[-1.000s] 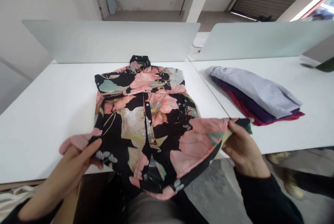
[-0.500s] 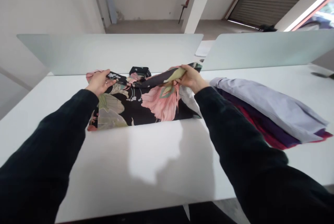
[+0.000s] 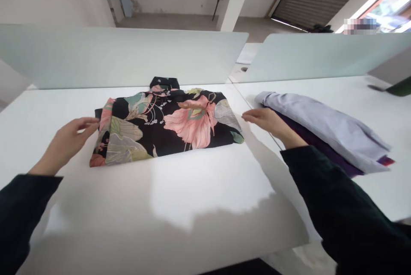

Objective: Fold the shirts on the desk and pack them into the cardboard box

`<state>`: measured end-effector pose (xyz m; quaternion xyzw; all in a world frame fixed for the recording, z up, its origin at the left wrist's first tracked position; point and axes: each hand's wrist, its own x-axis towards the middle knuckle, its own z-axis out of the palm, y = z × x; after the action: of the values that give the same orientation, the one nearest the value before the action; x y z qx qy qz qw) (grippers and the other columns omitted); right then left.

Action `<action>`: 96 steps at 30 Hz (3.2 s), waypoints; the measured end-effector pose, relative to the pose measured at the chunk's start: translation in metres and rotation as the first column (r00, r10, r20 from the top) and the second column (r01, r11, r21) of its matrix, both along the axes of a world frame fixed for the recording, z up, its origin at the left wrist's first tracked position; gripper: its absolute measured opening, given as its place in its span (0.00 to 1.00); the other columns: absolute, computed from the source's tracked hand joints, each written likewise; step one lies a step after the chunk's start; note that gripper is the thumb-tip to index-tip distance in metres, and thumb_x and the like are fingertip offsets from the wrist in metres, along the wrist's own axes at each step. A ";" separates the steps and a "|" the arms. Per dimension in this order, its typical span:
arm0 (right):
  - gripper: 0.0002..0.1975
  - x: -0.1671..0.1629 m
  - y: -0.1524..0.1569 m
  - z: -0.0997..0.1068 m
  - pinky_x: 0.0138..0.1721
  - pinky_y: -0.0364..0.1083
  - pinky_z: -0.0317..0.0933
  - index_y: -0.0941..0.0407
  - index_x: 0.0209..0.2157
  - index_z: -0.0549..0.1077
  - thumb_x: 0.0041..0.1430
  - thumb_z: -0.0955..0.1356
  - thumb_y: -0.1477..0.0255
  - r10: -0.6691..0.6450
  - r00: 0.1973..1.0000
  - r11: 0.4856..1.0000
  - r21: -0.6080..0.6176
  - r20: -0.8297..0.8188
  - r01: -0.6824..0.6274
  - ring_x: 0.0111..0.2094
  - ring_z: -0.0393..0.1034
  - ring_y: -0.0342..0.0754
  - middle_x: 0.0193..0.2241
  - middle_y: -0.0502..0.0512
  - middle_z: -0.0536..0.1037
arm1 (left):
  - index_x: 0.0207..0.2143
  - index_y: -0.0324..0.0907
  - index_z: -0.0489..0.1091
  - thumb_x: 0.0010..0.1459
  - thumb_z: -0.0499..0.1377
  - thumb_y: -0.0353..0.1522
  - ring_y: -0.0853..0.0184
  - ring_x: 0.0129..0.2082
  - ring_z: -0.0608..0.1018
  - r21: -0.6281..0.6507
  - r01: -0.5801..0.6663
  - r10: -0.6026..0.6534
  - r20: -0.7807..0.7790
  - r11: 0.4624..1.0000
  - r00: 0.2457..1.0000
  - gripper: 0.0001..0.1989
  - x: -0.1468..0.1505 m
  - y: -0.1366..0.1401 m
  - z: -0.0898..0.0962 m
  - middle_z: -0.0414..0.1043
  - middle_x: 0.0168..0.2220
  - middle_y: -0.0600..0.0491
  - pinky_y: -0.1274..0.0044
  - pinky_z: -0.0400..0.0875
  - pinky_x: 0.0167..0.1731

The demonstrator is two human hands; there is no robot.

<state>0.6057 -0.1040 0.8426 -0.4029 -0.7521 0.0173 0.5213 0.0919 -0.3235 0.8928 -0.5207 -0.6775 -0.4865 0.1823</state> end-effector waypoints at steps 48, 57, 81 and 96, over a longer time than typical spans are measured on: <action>0.19 -0.004 -0.029 -0.070 0.24 0.45 0.55 0.54 0.27 0.71 0.54 0.65 0.51 0.002 0.994 0.988 -0.152 -0.107 -0.019 0.23 0.63 0.48 0.20 0.53 0.72 | 0.25 0.48 0.68 0.54 0.48 0.43 0.58 0.36 0.77 -0.104 -0.095 0.109 0.139 0.990 0.984 0.14 -0.008 -0.070 -0.120 0.76 0.29 0.54 0.70 0.68 0.43; 0.18 -0.022 -0.008 -0.035 0.38 0.48 0.65 0.59 0.41 0.77 0.60 0.65 0.60 -0.160 0.978 0.973 -0.190 -0.136 0.133 0.38 0.75 0.55 0.38 0.64 0.81 | 0.42 0.42 0.74 0.57 0.49 0.52 0.52 0.40 0.78 -0.266 -0.214 0.229 0.029 0.940 0.973 0.27 -0.003 -0.032 -0.058 0.79 0.39 0.45 0.66 0.69 0.41; 0.22 -0.030 0.035 0.003 0.32 0.47 0.66 0.61 0.48 0.75 0.59 0.67 0.61 -0.217 0.976 0.963 -0.171 -0.035 0.208 0.28 0.73 0.50 0.34 0.63 0.80 | 0.43 0.37 0.76 0.60 0.52 0.49 0.59 0.38 0.75 -0.172 -0.261 0.254 -0.062 0.950 0.965 0.26 -0.030 0.018 -0.008 0.78 0.38 0.44 0.71 0.66 0.40; 0.16 -0.045 0.066 0.022 0.33 0.46 0.63 0.60 0.41 0.79 0.51 0.68 0.71 -0.337 0.940 0.937 -0.115 -0.057 0.329 0.33 0.73 0.53 0.34 0.62 0.81 | 0.51 0.34 0.69 0.63 0.50 0.35 0.57 0.49 0.71 -0.007 -0.366 0.364 0.107 0.931 0.925 0.19 -0.054 0.042 0.008 0.72 0.50 0.40 0.65 0.65 0.49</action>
<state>0.5609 -0.0376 0.8644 -0.5499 -0.6506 -0.0170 0.5234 0.0377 -0.2816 0.9008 -0.3575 -0.7681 -0.4757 0.2366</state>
